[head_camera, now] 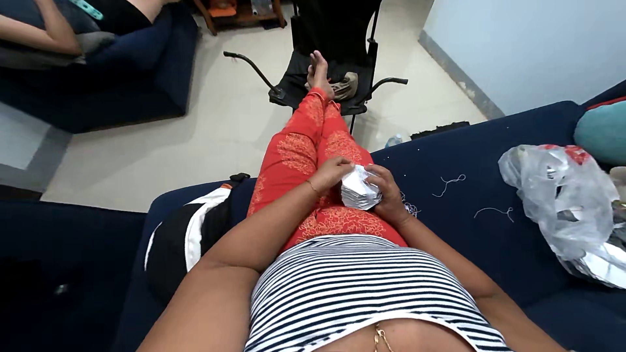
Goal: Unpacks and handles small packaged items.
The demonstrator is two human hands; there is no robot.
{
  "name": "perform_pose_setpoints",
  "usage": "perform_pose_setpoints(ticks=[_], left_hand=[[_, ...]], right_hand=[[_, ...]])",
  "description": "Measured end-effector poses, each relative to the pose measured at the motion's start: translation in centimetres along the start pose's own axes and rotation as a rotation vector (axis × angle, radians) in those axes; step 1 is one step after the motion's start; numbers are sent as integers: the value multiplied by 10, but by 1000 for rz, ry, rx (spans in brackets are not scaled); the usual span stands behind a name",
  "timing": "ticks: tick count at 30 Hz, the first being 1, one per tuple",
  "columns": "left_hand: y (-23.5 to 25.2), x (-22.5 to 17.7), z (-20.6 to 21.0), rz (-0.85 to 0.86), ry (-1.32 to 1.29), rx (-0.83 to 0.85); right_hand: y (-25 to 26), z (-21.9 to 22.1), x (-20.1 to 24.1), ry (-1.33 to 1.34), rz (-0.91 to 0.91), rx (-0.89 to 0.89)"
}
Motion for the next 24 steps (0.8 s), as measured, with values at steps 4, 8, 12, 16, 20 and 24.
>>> perform_pose_setpoints(ticks=[4,8,12,16,20,24], left_hand=[[-6,-4,10,-30,-123,186],[-19,-18,20,31,-208,297],[-22,-24,20,101,-134,248],[-23,-45,0,320,91,-30],[-19,-44,-12,584,227,-217],[-1,-23,1,588,338,-112]], right_hand=[[6,-12,-5,-75,-62,-40],[19,-22,-8,-95,-99,-98],[27,-25,-11,-95,-25,-115],[28,-35,-43,126,329,-140],[33,-25,-42,514,416,-82],[25,10,-22,342,354,45]])
Point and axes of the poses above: each hand's wrist, its own y-axis towards the middle knuckle, its own z-axis out of the palm, x = y × z, the point moved 8 cm from there along y, towards the middle knuckle, and after that the axes turned 5 degrees about x, right-handed, at the moved point
